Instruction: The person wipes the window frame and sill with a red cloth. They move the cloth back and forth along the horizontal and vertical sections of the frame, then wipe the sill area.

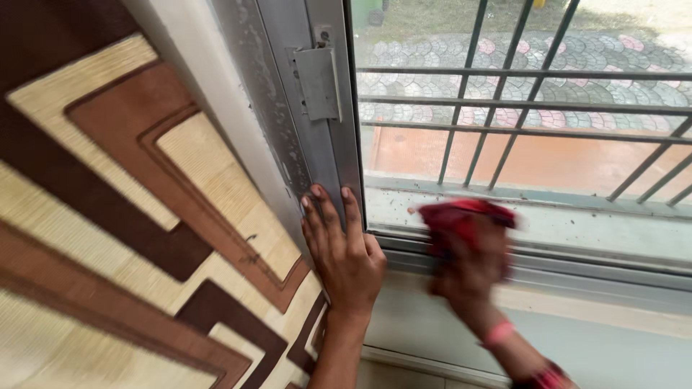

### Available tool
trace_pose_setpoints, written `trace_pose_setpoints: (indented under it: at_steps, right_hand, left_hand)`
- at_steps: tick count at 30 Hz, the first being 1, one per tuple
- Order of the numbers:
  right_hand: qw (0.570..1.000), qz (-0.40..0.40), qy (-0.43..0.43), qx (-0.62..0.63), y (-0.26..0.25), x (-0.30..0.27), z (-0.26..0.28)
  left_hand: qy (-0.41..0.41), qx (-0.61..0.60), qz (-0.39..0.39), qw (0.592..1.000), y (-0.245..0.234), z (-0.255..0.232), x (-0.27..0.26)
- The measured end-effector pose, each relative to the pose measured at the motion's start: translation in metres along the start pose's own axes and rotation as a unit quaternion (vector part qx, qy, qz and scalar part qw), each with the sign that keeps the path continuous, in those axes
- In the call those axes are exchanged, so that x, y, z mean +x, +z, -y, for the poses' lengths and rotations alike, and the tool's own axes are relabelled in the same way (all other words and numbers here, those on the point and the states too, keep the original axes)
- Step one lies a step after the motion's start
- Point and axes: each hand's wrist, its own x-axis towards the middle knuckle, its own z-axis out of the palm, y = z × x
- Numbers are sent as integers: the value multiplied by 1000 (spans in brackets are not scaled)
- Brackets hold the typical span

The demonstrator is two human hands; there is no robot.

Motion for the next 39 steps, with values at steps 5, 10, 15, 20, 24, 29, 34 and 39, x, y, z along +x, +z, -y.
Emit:
trace_pose_setpoints:
  at_steps: [5, 10, 15, 20, 24, 29, 34, 39]
  right_hand:
    - [988, 120, -95, -6, 24, 60, 77]
    - [990, 52, -98, 93, -33, 76, 20]
    - [1000, -2, 5, -26, -91, 48, -44]
    - [995, -58, 55, 54, -48, 54, 3]
    - [997, 36, 8, 66, 0, 73, 69]
    - [986, 118, -51, 102, 6, 100, 93]
    - [994, 50, -46, 84, -43, 92, 33]
    - [999, -20, 16, 23, -81, 71, -14]
  left_hand:
    - [8, 5, 35, 999, -17, 6, 3]
    - [-2, 41, 63, 997, -22, 10, 3]
    - [-1, 25, 20, 999, -4, 6, 0]
    - [9, 42, -7, 999, 7, 5, -2]
    - [11, 30, 17, 999, 0, 7, -1]
    - [6, 5, 45, 999, -15, 12, 3]
    - [8, 27, 49, 998, -18, 12, 2]
    - [4, 6, 19, 1000, -5, 7, 2]
